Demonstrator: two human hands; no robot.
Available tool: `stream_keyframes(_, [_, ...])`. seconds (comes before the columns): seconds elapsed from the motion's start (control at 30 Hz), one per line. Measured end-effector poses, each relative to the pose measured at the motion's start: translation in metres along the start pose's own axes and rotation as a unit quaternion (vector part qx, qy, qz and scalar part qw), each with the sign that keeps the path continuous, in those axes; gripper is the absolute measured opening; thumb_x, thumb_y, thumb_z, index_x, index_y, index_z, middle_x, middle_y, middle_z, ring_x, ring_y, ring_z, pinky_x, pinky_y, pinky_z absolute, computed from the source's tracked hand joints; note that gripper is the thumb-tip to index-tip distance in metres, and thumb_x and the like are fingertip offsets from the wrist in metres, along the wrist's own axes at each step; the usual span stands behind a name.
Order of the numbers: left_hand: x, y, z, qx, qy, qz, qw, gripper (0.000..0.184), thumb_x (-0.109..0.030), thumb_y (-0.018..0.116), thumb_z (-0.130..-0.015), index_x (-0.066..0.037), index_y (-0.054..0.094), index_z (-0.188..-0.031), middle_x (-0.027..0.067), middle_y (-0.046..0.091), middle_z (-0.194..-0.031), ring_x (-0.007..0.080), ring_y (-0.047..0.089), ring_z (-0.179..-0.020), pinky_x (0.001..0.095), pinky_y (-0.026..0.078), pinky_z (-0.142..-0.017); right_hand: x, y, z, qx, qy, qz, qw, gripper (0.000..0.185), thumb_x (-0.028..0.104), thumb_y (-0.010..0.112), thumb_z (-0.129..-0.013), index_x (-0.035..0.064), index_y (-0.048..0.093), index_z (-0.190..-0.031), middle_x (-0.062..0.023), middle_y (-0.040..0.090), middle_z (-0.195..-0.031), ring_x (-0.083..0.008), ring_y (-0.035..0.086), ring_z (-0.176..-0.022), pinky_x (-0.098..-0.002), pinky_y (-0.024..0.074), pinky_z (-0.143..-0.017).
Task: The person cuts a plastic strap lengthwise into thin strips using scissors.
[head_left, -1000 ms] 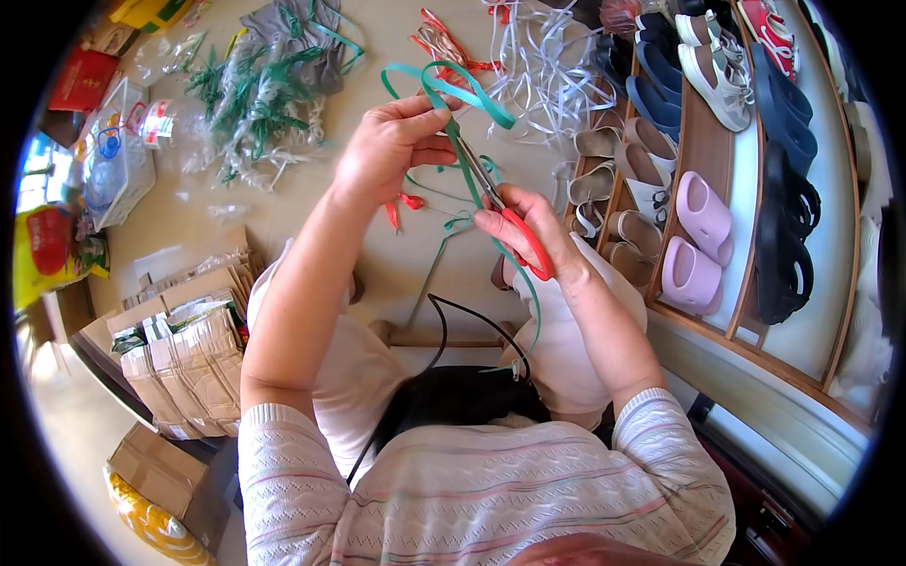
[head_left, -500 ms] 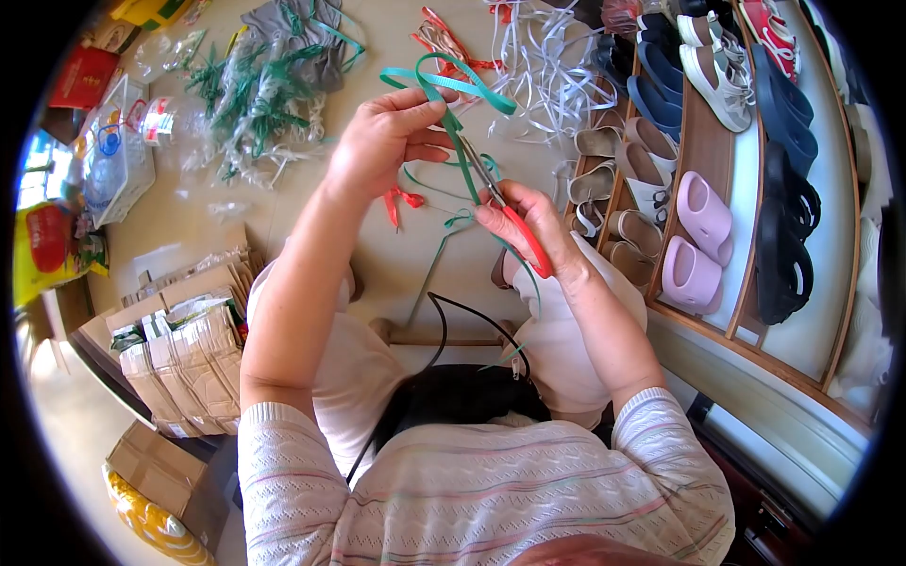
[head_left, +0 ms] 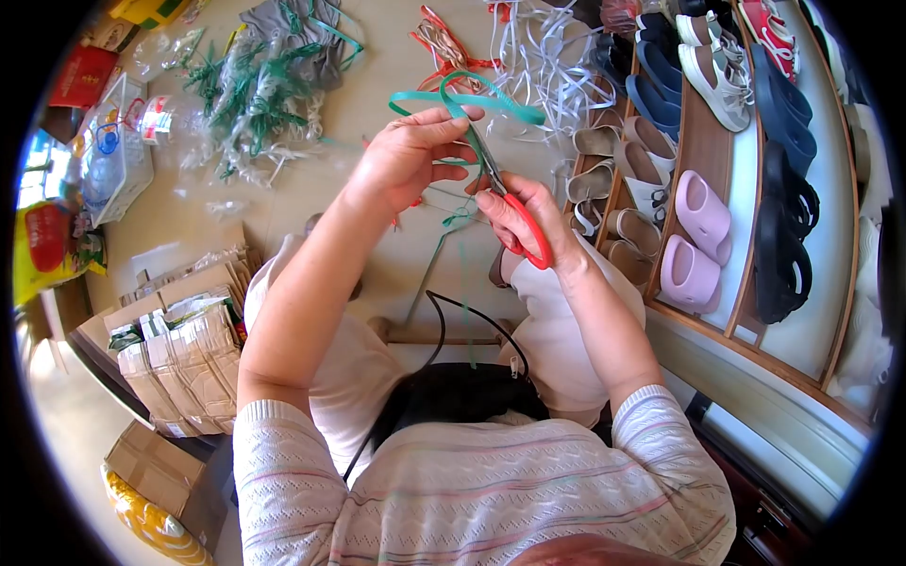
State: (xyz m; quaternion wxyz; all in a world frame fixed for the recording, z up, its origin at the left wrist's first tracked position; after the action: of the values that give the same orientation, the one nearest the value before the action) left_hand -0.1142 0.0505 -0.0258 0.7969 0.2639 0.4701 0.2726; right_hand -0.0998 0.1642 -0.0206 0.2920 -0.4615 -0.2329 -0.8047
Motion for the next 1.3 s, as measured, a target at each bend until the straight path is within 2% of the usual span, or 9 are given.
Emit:
stream_keyframes(0.17, [0.002,-0.013,-0.005,-0.047,-0.019,0.058,0.997,0.026,-0.025,0.058,-0.085,-0.003,0.061,-0.098,0.0012,0.057,-0.078,0.0105,0.052,-0.065,0.0235,0.040,-0.053,-0.003,-0.003,0.002,-0.008,0.018,0.003,1.000,0.020,0.023,0.061,-0.084,0.0050,0.057,-0.092,0.0065,0.044,-0.060,-0.0007,0.035,-0.044,-0.0166,0.0286,-0.040])
stream_keyframes(0.3, [-0.027,-0.049,-0.006,-0.141,0.042,-0.098,0.984,0.028,-0.027,0.062,-0.083,0.000,0.062,-0.092,-0.0008,0.053,-0.065,0.0068,0.046,-0.052,0.0201,0.032,-0.042,0.004,-0.005,0.001,-0.015,-0.044,0.073,0.996,0.021,0.021,0.067,-0.080,0.0023,0.059,-0.087,0.0064,0.048,-0.063,-0.0005,0.038,-0.053,-0.0156,0.0322,-0.047])
stream_keyframes(0.5, [-0.035,-0.044,-0.005,-0.120,0.096,-0.097,0.983,0.024,-0.019,0.059,-0.084,0.002,0.061,-0.096,0.0020,0.056,-0.068,0.0061,0.047,-0.051,0.0196,0.037,-0.045,0.006,0.003,0.002,0.002,-0.042,0.069,0.997,0.018,0.014,0.066,-0.080,0.0003,0.059,-0.089,0.0073,0.047,-0.065,-0.0009,0.040,-0.058,-0.0162,0.0360,-0.053])
stream_keyframes(0.6, [-0.038,-0.044,-0.003,-0.131,0.126,-0.098,0.979,0.021,-0.018,0.059,-0.084,0.002,0.062,-0.091,0.0031,0.058,-0.069,0.0069,0.048,-0.050,0.0198,0.039,-0.046,0.004,0.005,0.001,0.000,-0.037,0.059,0.998,0.018,0.014,0.066,-0.080,-0.0002,0.059,-0.089,0.0071,0.047,-0.065,-0.0009,0.040,-0.058,-0.0165,0.0369,-0.053])
stream_keyframes(0.7, [-0.053,-0.040,0.005,-0.186,0.164,-0.223,0.943,0.021,-0.020,0.059,-0.085,0.001,0.064,-0.084,0.0025,0.057,-0.064,0.0065,0.048,-0.049,0.0196,0.038,-0.046,0.000,0.001,-0.002,-0.016,-0.051,0.086,0.995,0.018,0.014,0.066,-0.080,-0.0005,0.060,-0.088,0.0070,0.048,-0.065,-0.0009,0.040,-0.058,-0.0165,0.0370,-0.053])
stream_keyframes(0.8, [-0.069,-0.039,0.013,-0.257,0.170,-0.388,0.869,0.020,-0.019,0.060,-0.083,0.000,0.064,-0.079,0.0022,0.056,-0.058,0.0065,0.047,-0.049,0.0215,0.038,-0.047,0.005,0.002,0.000,-0.022,-0.061,0.096,0.993,0.018,0.014,0.066,-0.080,-0.0006,0.060,-0.088,0.0067,0.048,-0.065,-0.0009,0.040,-0.059,-0.0168,0.0368,-0.053])
stream_keyframes(1.0, [-0.088,-0.017,0.029,-0.299,0.303,-0.499,0.755,0.014,-0.014,0.061,-0.078,-0.002,0.064,-0.084,0.0065,0.056,-0.057,0.0101,0.050,-0.051,0.0259,0.042,-0.052,0.004,0.005,0.001,-0.011,-0.034,0.086,0.996,0.020,0.019,0.065,-0.081,0.0004,0.059,-0.087,0.0067,0.045,-0.062,-0.0024,0.037,-0.057,-0.0177,0.0343,-0.052])
stream_keyframes(1.2, [-0.088,0.015,0.041,-0.267,0.441,-0.564,0.645,0.013,-0.010,0.059,-0.077,-0.006,0.065,-0.088,0.0114,0.056,-0.061,0.0152,0.055,-0.052,0.0277,0.045,-0.055,0.007,0.010,0.000,0.016,-0.020,0.096,0.995,0.023,0.025,0.061,-0.085,0.0052,0.059,-0.094,0.0092,0.045,-0.065,0.0000,0.032,-0.050,-0.0167,0.0238,-0.043])
stream_keyframes(1.3, [-0.088,0.019,0.043,-0.261,0.449,-0.564,0.642,0.013,-0.009,0.059,-0.078,-0.006,0.065,-0.089,0.0111,0.058,-0.062,0.0147,0.056,-0.054,0.0276,0.045,-0.056,0.002,0.007,-0.003,0.014,-0.052,0.125,0.991,0.022,0.025,0.061,-0.084,0.0053,0.059,-0.093,0.0087,0.044,-0.063,-0.0001,0.033,-0.048,-0.0171,0.0237,-0.042])
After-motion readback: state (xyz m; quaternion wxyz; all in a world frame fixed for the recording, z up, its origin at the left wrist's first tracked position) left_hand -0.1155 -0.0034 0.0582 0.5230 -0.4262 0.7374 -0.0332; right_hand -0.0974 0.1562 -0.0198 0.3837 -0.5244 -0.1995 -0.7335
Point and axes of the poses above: each hand's wrist, its own z-axis away from the middle knuckle, its own y-axis out of the palm, x = y × z, the point moved 10 cm from there along -z, towards the middle knuckle
